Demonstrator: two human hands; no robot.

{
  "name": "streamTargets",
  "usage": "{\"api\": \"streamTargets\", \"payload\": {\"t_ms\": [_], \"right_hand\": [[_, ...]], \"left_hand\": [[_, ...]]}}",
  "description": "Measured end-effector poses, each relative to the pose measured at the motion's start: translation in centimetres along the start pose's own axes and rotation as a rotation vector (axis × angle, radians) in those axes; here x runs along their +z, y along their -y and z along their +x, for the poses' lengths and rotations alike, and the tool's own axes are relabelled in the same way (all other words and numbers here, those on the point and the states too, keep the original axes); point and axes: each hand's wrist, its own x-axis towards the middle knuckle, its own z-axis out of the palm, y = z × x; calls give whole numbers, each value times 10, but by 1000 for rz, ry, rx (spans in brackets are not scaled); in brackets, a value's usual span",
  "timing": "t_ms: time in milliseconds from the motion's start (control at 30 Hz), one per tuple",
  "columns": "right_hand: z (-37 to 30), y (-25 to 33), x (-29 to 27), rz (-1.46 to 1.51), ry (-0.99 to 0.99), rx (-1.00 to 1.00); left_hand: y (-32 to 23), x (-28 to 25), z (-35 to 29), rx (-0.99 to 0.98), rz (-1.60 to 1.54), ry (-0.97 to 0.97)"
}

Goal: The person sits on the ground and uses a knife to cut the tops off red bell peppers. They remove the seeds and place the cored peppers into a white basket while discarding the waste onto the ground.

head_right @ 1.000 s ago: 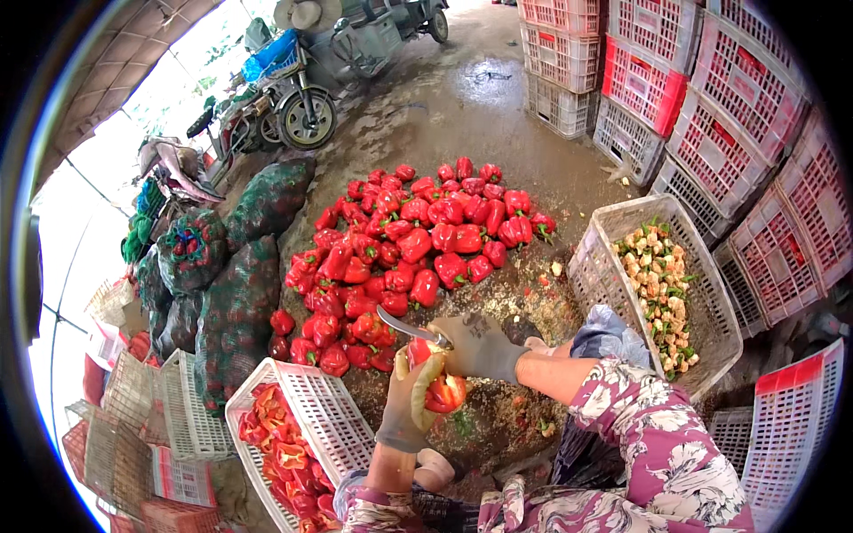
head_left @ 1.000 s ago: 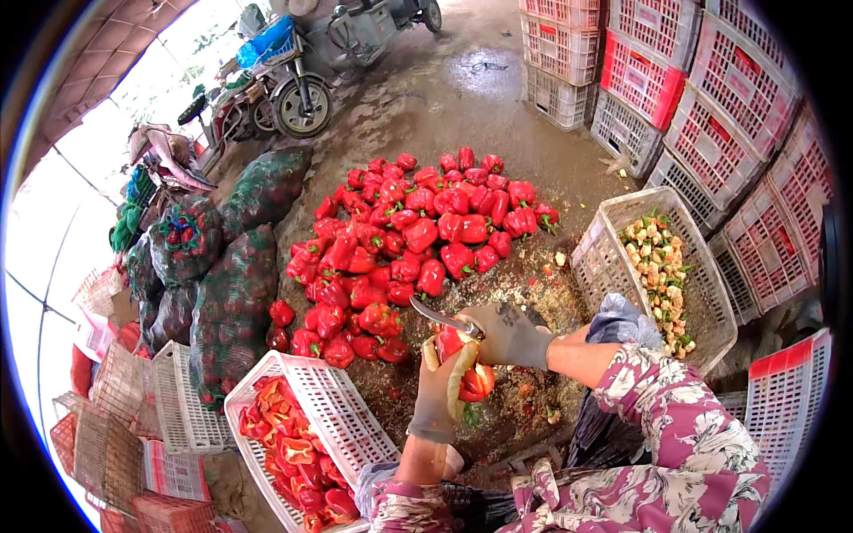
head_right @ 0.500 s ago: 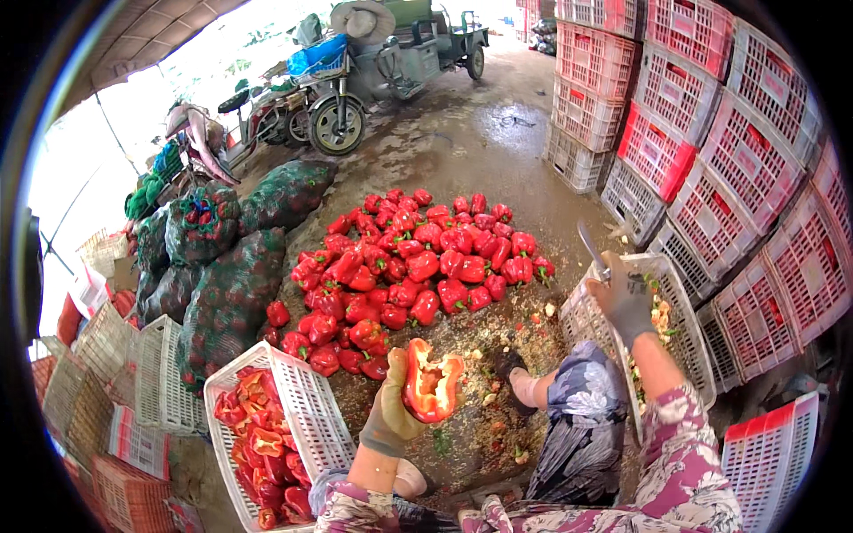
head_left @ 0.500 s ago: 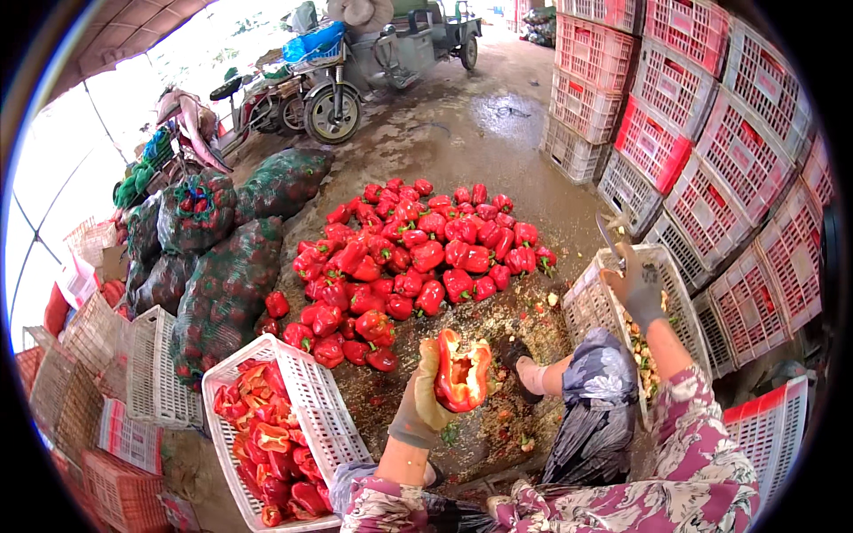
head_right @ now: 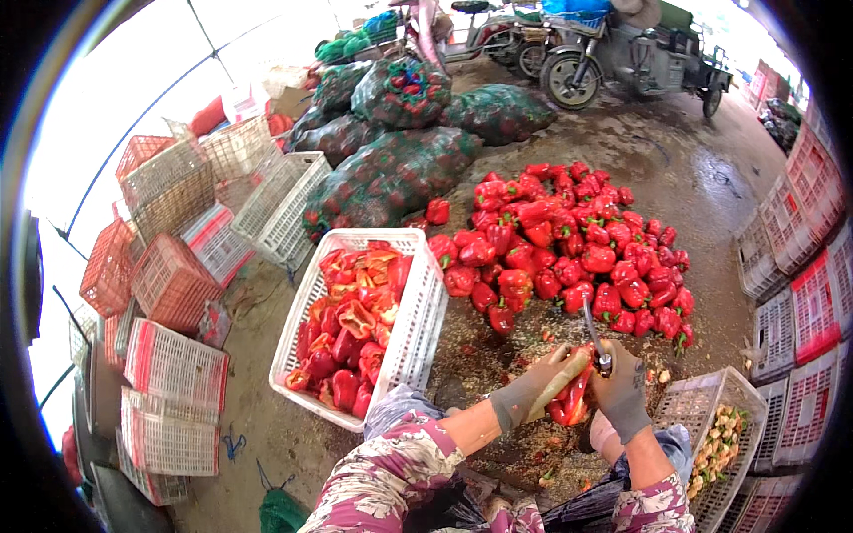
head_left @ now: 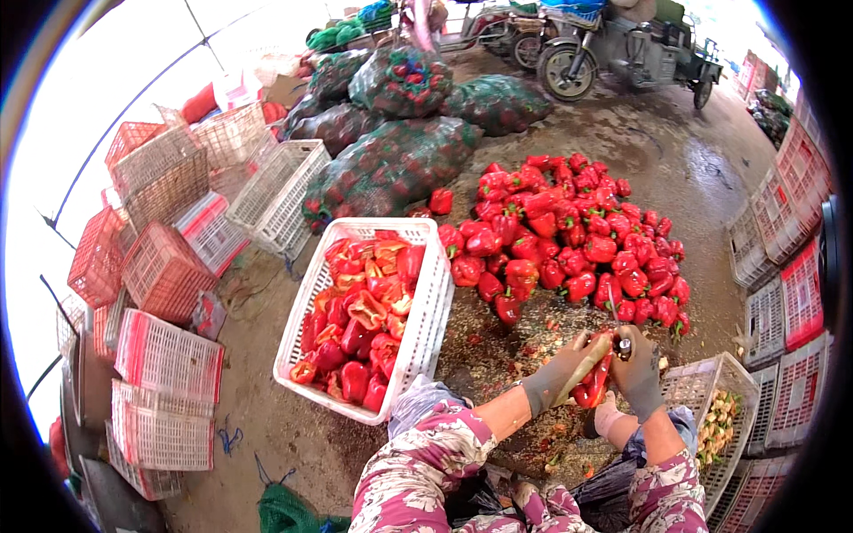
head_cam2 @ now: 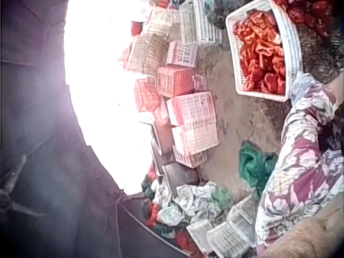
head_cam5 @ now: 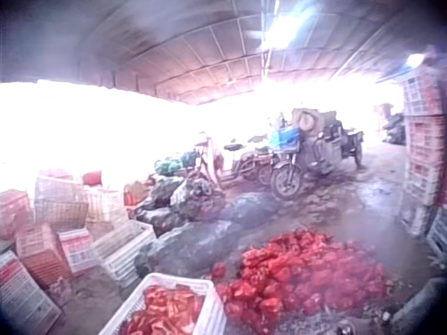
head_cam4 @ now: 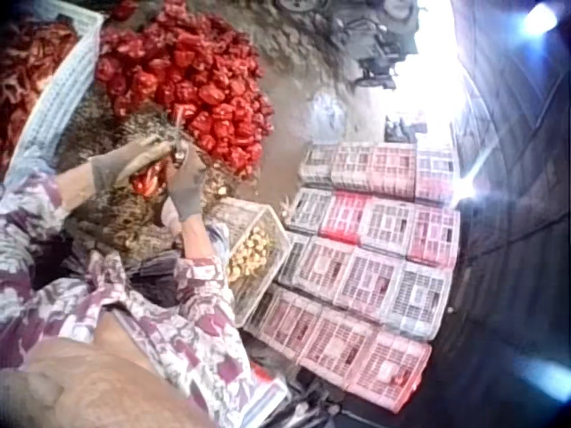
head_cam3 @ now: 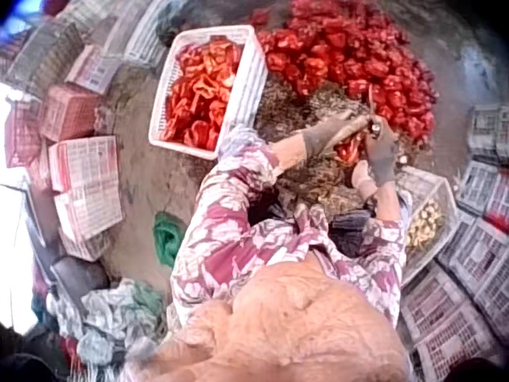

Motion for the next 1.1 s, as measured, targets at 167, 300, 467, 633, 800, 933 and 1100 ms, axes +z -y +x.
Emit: {"api": "streamTargets", "payload": {"t_ms": [167,300,467,633,800,933,1100], "right_hand": [[12,7,18,196,-12,33],[18,12,19,151,-64,-38],[28,25,22,61,-132,-125],[46,-24,11,156,-145,122],[45,-36,-4,405,-208,387],[43,-42,3,368,-184,393],[45,-48,10,435,-198,496]], "left_hand": [[-11,-12,-8,117,85,10],[-38,-13,-26,212,275,-33],[-52,-24,-36,417,321,-119],[-108,-79,-69,311,410,-275],[-181,-181,-82,665,646,-809],[-143,-299,-42,994,969,-1169],[-54,-362,1,115,1455,-780]]}}
